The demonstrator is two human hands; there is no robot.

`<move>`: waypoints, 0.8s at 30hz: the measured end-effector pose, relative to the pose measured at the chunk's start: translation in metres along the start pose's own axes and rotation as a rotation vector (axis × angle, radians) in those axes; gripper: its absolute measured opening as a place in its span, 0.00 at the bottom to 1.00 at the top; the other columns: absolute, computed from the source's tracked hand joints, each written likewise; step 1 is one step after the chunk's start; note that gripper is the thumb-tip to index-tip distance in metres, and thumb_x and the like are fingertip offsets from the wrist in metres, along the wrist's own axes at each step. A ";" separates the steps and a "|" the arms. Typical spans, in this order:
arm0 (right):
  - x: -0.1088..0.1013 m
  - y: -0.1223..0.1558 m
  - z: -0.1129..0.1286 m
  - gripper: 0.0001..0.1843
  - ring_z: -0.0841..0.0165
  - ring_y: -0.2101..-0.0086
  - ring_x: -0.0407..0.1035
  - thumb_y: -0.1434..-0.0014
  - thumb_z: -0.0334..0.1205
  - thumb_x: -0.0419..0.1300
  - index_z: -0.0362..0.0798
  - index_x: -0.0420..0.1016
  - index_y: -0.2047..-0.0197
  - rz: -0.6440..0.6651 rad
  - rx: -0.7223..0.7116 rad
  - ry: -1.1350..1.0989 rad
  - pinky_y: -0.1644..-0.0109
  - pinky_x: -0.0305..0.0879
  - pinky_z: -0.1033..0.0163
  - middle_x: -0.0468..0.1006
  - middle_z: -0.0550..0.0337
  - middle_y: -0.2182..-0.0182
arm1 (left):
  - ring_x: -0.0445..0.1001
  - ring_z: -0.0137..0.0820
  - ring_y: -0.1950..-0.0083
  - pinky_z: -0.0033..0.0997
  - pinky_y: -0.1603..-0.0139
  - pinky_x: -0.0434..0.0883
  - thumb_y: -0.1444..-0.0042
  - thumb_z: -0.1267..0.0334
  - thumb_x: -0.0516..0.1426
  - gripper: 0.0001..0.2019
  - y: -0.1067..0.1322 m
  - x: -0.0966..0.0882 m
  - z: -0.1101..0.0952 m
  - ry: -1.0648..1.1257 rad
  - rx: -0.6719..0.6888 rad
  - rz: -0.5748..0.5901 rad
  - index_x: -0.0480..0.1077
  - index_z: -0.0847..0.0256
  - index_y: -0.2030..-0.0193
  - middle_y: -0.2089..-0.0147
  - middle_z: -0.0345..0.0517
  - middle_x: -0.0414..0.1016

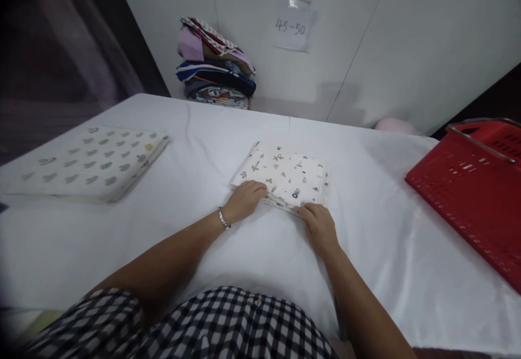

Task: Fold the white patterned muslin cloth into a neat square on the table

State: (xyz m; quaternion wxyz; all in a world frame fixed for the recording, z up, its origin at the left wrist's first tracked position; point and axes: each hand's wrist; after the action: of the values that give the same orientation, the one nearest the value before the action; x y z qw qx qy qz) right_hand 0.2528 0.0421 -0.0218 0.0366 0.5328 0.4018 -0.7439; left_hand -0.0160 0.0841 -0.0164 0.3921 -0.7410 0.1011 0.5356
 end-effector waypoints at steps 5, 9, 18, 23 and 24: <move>-0.001 -0.001 0.001 0.14 0.63 0.60 0.65 0.40 0.28 0.48 0.49 0.69 0.54 0.000 0.000 0.000 0.60 0.62 0.58 0.73 0.54 0.60 | 0.66 0.34 0.55 0.35 0.58 0.64 0.47 0.80 0.49 0.15 0.002 0.000 -0.002 -0.038 0.023 -0.047 0.70 0.59 0.61 0.47 0.47 0.68; 0.001 -0.001 0.001 0.12 0.63 0.60 0.65 0.40 0.29 0.51 0.47 0.68 0.54 -0.024 -0.002 -0.003 0.60 0.63 0.58 0.74 0.53 0.60 | 0.67 0.34 0.56 0.35 0.58 0.64 0.41 0.73 0.50 0.10 0.001 0.001 -0.005 -0.077 0.009 -0.069 0.71 0.58 0.62 0.47 0.46 0.68; 0.000 -0.004 0.004 0.10 0.63 0.60 0.67 0.40 0.30 0.52 0.47 0.68 0.55 -0.036 0.015 -0.023 0.59 0.63 0.58 0.74 0.53 0.61 | 0.67 0.34 0.56 0.35 0.60 0.64 0.41 0.72 0.51 0.09 -0.004 0.002 -0.010 -0.113 -0.024 -0.043 0.71 0.60 0.67 0.47 0.46 0.69; -0.001 -0.005 0.005 0.10 0.63 0.61 0.66 0.39 0.31 0.51 0.47 0.68 0.55 -0.043 0.034 -0.008 0.60 0.63 0.58 0.75 0.52 0.61 | 0.65 0.34 0.51 0.34 0.55 0.64 0.41 0.76 0.48 0.10 -0.003 -0.003 -0.013 -0.052 0.036 -0.077 0.68 0.63 0.66 0.50 0.48 0.70; -0.001 -0.005 0.005 0.10 0.63 0.61 0.66 0.39 0.31 0.51 0.47 0.68 0.55 -0.042 0.040 -0.010 0.60 0.63 0.58 0.75 0.52 0.61 | 0.65 0.34 0.49 0.35 0.53 0.63 0.41 0.77 0.48 0.10 -0.003 -0.004 -0.013 -0.035 0.053 -0.079 0.68 0.64 0.65 0.50 0.48 0.70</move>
State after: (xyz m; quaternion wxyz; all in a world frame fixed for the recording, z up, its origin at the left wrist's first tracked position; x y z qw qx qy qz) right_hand 0.2471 0.0417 -0.0180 0.0123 0.5212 0.3977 -0.7550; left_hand -0.0065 0.0757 -0.0100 0.4343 -0.7243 0.0788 0.5296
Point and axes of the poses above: each hand's wrist, its own y-axis away from the middle knuckle, its own x-axis out of the palm, z = x × y
